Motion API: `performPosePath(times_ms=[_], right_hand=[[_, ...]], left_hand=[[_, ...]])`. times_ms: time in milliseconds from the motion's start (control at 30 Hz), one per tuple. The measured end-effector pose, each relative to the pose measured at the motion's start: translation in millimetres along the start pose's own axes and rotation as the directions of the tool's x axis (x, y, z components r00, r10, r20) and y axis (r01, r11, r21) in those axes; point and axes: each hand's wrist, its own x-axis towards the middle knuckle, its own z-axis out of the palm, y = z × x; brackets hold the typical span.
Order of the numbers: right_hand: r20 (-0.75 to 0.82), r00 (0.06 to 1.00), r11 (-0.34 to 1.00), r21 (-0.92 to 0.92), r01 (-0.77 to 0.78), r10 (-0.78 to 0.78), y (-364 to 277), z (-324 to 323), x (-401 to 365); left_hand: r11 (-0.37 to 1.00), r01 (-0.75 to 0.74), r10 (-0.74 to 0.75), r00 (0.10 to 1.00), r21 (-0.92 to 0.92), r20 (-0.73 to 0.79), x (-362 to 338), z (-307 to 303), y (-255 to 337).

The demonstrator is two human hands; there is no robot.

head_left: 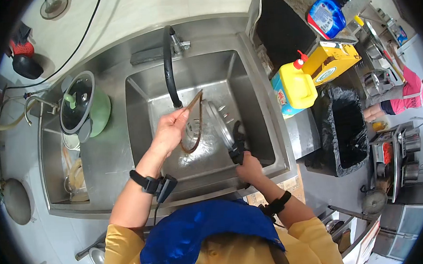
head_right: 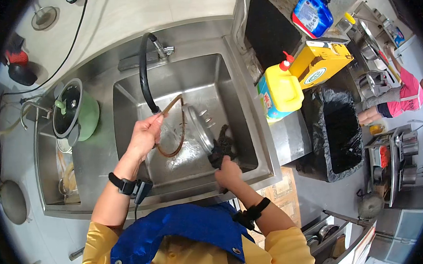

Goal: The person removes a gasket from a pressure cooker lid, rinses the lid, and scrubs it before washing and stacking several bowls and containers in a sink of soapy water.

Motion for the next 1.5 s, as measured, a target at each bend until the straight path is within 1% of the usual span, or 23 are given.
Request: performPosePath(times_ms=[33, 100, 133, 167, 233, 267, 300, 333, 433, 533, 633, 733, 833, 933, 1033, 1133, 1167, 1200, 1267, 1300, 1333, 1433, 1500], right_hand=[[-0.092, 0.995, 0.999, -0.041, 0.023, -0.027, 1, -1, -1], [-0.153, 0.988, 0.999, 0.029, 0.013, -0.008, 1, -7, -3], [-0.107, 0.993, 0.987, 0.159, -0.026, 0.043, 0, -12, -4], [-0.031, 0.995, 0.946, 0.316, -0.077, 0.092, -1, -17, -8], [0.196, 0.975, 0.741, 0.639, -0.206, 0.102, -3, -25, -15], [0.302, 0.951, 0.595, 0.753, -0.281, 0.068, -3, -30, -18], [0.403, 0.915, 0.378, 0.850, -0.367, -0.018, -2, -27, -21], [0.402, 0.913, 0.356, 0.865, -0.355, -0.066, -3, -25, -24], [0.398, 0.894, 0.287, 0.898, -0.334, -0.205, -5, -20, -32], [0.330, 0.917, 0.373, 0.898, -0.232, -0.225, -5, -18, -33], [0.313, 0.917, 0.420, 0.888, -0.189, -0.248, -9, -23, -41], [0.369, 0.879, 0.403, 0.885, -0.233, -0.303, -6, -23, -44], [0.351, 0.883, 0.374, 0.899, -0.226, -0.311, 3, -14, -40], [0.352, 0.880, 0.374, 0.900, -0.224, -0.318, 4, -14, -42], [0.382, 0.874, 0.301, 0.908, -0.293, -0.300, 5, -14, -45], [0.426, 0.848, 0.234, 0.901, -0.366, -0.315, 6, -11, -44], [0.433, 0.845, 0.243, 0.897, -0.369, -0.314, 5, -10, -43], [0.440, 0.842, 0.252, 0.893, -0.373, -0.312, 2, -8, -42], [0.449, 0.839, 0.279, 0.886, -0.371, -0.307, 0, -5, -38], [0.450, 0.839, 0.294, 0.883, -0.366, -0.306, -1, -5, -35], [0.451, 0.839, 0.308, 0.880, -0.361, -0.305, -2, -4, -33], [0.468, 0.838, 0.299, 0.872, -0.387, -0.281, -5, -7, -30], [0.468, 0.839, 0.279, 0.875, -0.395, -0.279, -4, -8, -27]], left_hand=[[1.000, -0.006, 0.006, 1.000, -0.027, -0.019, -4, -2, 9], [0.996, -0.092, 0.092, 0.994, 0.003, -0.064, -6, 0, 20], [0.991, -0.130, 0.131, 0.988, 0.022, -0.083, -8, 2, 25], [0.964, -0.234, 0.249, 0.960, 0.125, -0.128, -11, 8, 32], [0.846, -0.415, 0.488, 0.856, 0.336, -0.171, -14, 26, 47], [0.730, -0.496, 0.615, 0.777, 0.470, -0.136, -14, 35, 50], [0.589, -0.552, 0.724, 0.685, 0.590, -0.083, -15, 44, 52], [0.428, -0.583, 0.812, 0.583, 0.691, -0.011, -17, 52, 53], [0.341, -0.659, 0.694, 0.657, 0.671, 0.293, -19, 78, 18], [0.367, -0.749, 0.570, 0.649, 0.551, 0.503, -26, 98, -6], [0.395, -0.716, 0.526, 0.690, 0.575, 0.498, -26, 102, -4], [0.426, -0.699, 0.471, 0.713, 0.575, 0.518, -18, 102, -2], [0.531, -0.750, 0.505, 0.654, 0.395, 0.563, -14, 109, -10], [0.688, -0.658, 0.372, 0.681, 0.305, 0.630, -14, 106, -6], [0.785, -0.566, 0.420, 0.785, 0.251, 0.456, -9, 99, -14], [0.959, -0.260, 0.222, 0.936, 0.111, 0.273, 0, 101, -22], [0.995, -0.092, 0.081, 0.968, 0.036, 0.239, 0, 101, -23], [0.998, -0.041, 0.050, 0.975, -0.046, 0.218, 1, 101, -27], [0.975, 0.062, -0.022, 0.982, -0.211, 0.187, 2, 100, -38], [0.942, 0.089, -0.020, 0.978, -0.324, 0.209, -1, 97, -36], [0.902, 0.142, -0.065, 0.978, -0.407, 0.197, -1, 93, -36], [0.748, 0.253, -0.168, 0.967, -0.614, 0.193, 1, 80, -31], [0.574, 0.373, -0.199, 0.927, -0.729, 0.317, 5, 63, -29]])
